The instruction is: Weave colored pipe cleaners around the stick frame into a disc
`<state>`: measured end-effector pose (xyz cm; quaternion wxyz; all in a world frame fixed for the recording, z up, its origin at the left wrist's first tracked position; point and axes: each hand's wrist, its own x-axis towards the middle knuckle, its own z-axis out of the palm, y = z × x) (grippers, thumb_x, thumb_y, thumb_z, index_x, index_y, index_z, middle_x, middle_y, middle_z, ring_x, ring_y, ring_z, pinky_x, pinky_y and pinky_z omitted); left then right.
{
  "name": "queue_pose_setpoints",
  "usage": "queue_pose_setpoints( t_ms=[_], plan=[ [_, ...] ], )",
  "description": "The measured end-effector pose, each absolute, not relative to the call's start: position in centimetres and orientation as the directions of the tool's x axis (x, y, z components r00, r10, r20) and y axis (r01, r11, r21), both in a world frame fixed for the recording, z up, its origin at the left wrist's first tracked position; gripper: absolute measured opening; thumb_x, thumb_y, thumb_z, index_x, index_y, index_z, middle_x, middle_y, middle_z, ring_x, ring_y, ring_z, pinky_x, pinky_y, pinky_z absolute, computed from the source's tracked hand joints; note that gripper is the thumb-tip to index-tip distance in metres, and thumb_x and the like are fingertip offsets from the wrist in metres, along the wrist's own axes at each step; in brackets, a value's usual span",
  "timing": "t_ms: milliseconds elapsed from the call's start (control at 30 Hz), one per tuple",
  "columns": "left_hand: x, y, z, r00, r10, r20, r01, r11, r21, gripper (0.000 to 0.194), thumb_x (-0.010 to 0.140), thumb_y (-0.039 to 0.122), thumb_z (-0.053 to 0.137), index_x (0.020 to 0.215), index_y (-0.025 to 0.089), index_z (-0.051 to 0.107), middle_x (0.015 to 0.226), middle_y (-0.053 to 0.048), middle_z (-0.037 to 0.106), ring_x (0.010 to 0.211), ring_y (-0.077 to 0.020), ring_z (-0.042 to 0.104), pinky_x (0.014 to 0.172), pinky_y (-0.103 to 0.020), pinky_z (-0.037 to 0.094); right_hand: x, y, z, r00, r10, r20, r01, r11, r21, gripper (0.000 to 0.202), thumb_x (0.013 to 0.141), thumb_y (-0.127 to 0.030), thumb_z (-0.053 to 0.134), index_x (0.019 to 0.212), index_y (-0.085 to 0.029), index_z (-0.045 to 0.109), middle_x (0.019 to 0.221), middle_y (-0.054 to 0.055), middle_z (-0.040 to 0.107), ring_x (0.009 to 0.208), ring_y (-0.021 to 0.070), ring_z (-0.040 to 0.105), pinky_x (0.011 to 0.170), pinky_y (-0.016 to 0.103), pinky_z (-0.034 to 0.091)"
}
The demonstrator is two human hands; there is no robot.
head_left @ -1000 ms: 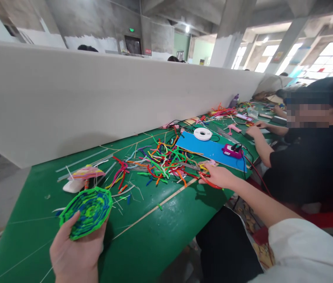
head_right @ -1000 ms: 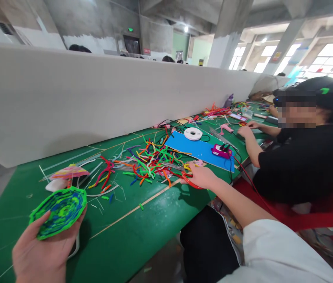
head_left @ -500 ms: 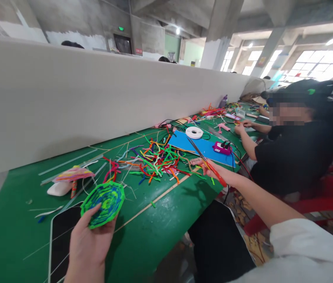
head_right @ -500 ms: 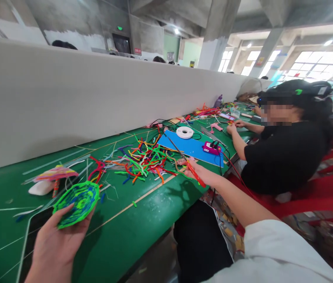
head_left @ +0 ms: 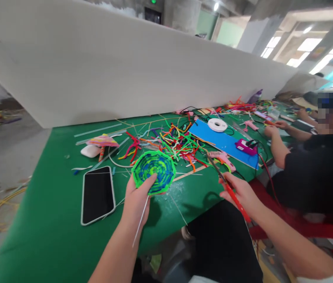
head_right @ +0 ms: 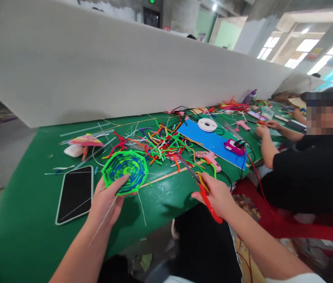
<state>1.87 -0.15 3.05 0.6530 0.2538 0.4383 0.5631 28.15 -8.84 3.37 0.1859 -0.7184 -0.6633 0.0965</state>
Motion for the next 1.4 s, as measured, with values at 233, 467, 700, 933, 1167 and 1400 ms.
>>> queue_pose_setpoints(
  t_ms=[233, 467, 700, 933, 1167, 1400],
  plan=[
    [1.8, -1.0, 3.7, -0.178, 0.944, -0.277, -0.586, 0.125, 0.801, 0.047, 0.057, 0.015, 0.071, 0.102, 0.024, 0.058, 0.078, 0.000, 0.065, 0.075, -0.0204, 0.064, 0.065, -0.034, 0.054, 23.4, -9.2, 0.7, 0.012, 0.999, 0.033, 0.897, 0.004, -0.442, 0.040, 0.067, -0.057, 0.053, 0.084, -0.022, 0.046, 0.069, 0.004, 0.059, 0.057, 0.0168, 0.052, 0.051, 0.026, 0.038],
    [2.1, -1.9, 2.8, -0.231, 0.949, -0.215, -0.554, 0.054, 0.831, 0.044, 0.066, 0.017, 0.066, 0.107, 0.025, 0.055, 0.095, -0.001, 0.063, 0.091, -0.0201, 0.061, 0.084, -0.037, 0.049, 19.8, -8.6, -0.5, 0.021, 0.998, 0.061, 0.811, 0.018, -0.585, 0.043, 0.068, -0.063, 0.046, 0.080, -0.022, 0.039, 0.059, -0.001, 0.051, 0.050, 0.0146, 0.045, 0.048, 0.026, 0.036],
    [2.7, -2.8, 2.9, -0.102, 0.984, -0.146, -0.541, 0.068, 0.838, 0.050, 0.067, 0.018, 0.065, 0.114, 0.028, 0.051, 0.108, -0.003, 0.060, 0.100, -0.0222, 0.058, 0.088, -0.035, 0.046, 19.1, -7.9, -0.4, 0.087, 0.996, 0.017, 0.741, -0.054, -0.670, 0.036, 0.068, -0.055, 0.051, 0.078, -0.022, 0.040, 0.064, 0.000, 0.052, 0.053, 0.0140, 0.044, 0.050, 0.025, 0.036],
    [2.8, -3.3, 3.9, 0.006, 0.993, -0.114, -0.458, 0.104, 0.883, 0.051, 0.067, 0.026, 0.065, 0.115, 0.027, 0.047, 0.089, -0.003, 0.061, 0.065, -0.0179, 0.062, 0.054, -0.030, 0.054, 19.3, -7.8, -0.6, 0.061, 0.998, 0.010, 0.661, -0.033, -0.750, 0.024, 0.075, -0.043, 0.048, 0.074, -0.020, 0.040, 0.059, -0.003, 0.041, 0.054, 0.0104, 0.035, 0.051, 0.022, 0.033],
    [3.0, -3.5, 3.2, -0.031, 0.996, 0.088, -0.224, -0.093, 0.970, 0.067, 0.068, 0.020, 0.066, 0.125, 0.032, 0.034, 0.115, -0.004, 0.050, 0.092, -0.0203, 0.059, 0.081, -0.039, 0.050, 18.0, -7.7, 0.2, 0.056, 0.997, -0.060, 0.543, -0.081, -0.836, 0.021, 0.081, -0.040, 0.045, 0.079, -0.019, 0.043, 0.061, -0.004, 0.040, 0.053, 0.0088, 0.036, 0.051, 0.021, 0.033],
    [3.4, -4.2, 2.8, -0.117, 0.989, 0.085, -0.193, -0.107, 0.975, 0.063, 0.072, 0.021, 0.062, 0.126, 0.032, 0.032, 0.118, -0.005, 0.049, 0.102, -0.0227, 0.055, 0.090, -0.043, 0.044, 17.4, -7.6, -0.1, 0.053, 0.993, -0.102, 0.487, -0.115, -0.866, 0.023, 0.077, -0.040, 0.050, 0.076, -0.020, 0.041, 0.062, -0.004, 0.042, 0.054, 0.0089, 0.037, 0.050, 0.021, 0.033]
  ],
)
